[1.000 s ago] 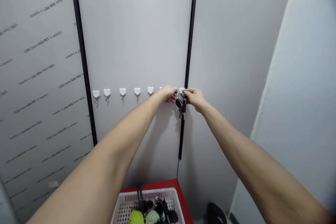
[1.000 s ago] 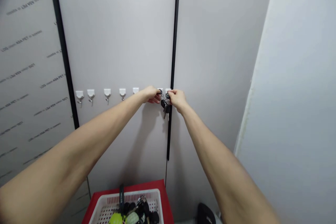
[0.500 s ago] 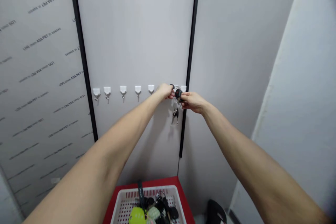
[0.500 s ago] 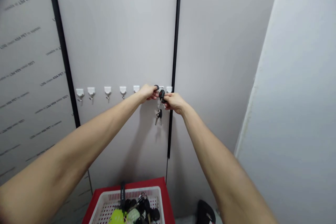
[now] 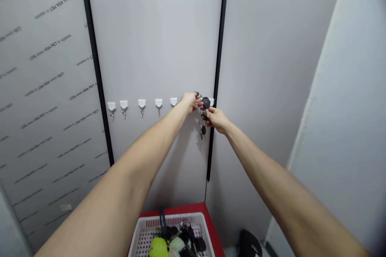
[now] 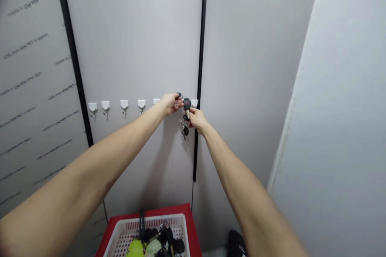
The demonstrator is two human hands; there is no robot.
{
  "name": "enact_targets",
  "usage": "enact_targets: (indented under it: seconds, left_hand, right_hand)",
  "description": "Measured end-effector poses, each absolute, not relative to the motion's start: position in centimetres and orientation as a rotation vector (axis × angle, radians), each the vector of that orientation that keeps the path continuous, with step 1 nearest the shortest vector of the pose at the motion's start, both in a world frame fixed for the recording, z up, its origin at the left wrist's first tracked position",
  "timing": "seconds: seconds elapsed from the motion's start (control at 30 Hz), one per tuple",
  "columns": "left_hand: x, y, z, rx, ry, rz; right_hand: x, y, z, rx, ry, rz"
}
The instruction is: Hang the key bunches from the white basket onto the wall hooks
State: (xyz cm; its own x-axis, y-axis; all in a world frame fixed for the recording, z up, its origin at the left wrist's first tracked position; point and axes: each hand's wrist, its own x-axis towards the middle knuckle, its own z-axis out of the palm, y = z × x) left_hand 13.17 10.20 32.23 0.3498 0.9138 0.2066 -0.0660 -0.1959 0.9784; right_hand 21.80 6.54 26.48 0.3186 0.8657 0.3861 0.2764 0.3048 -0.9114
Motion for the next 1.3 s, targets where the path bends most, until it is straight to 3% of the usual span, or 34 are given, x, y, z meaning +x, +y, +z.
enact_targets:
  seconds: [0.2,0.33,0.5,0.7,0.97,1.1,1.3]
  left_hand:
    - [10.0,9.3,29.7,1.651,0.709,1.021]
    - [5.3,7.9,22.0,1.809,0.765,0.735]
    - [0.4,5.9,10.8,1.717,0.917,0.547]
    - [-2.2,3.4,5.1,2.062,1.008,0.423]
    - [-3.2,3.2,4.5,2.244,1.094,0.486]
    - [-2.3,5.4,8.7,1.730,0.891,0.620]
    - [-0.8,6.9,17.3,1.382,0.445,0.724]
  right_hand:
    - [21.6,5.3,24.7,-1.261,-1.198,0.475]
    - [20.1,3.1,20.6,-1.321,-1.338,0.638]
    - [16.3,1.1,11.8,-1.466,-1.523,0.979]
    - [13.0,-0.1,4.8,-1.495,-1.645,1.081]
    - [12.9,-0.6,4.1,-1.520,-1.666,0.917]
    - [12.5,1.2,8.7,-1.437,-1.522,0.915]
    - [10.6,3.1,17.5,-0.856,-1.269,1.235]
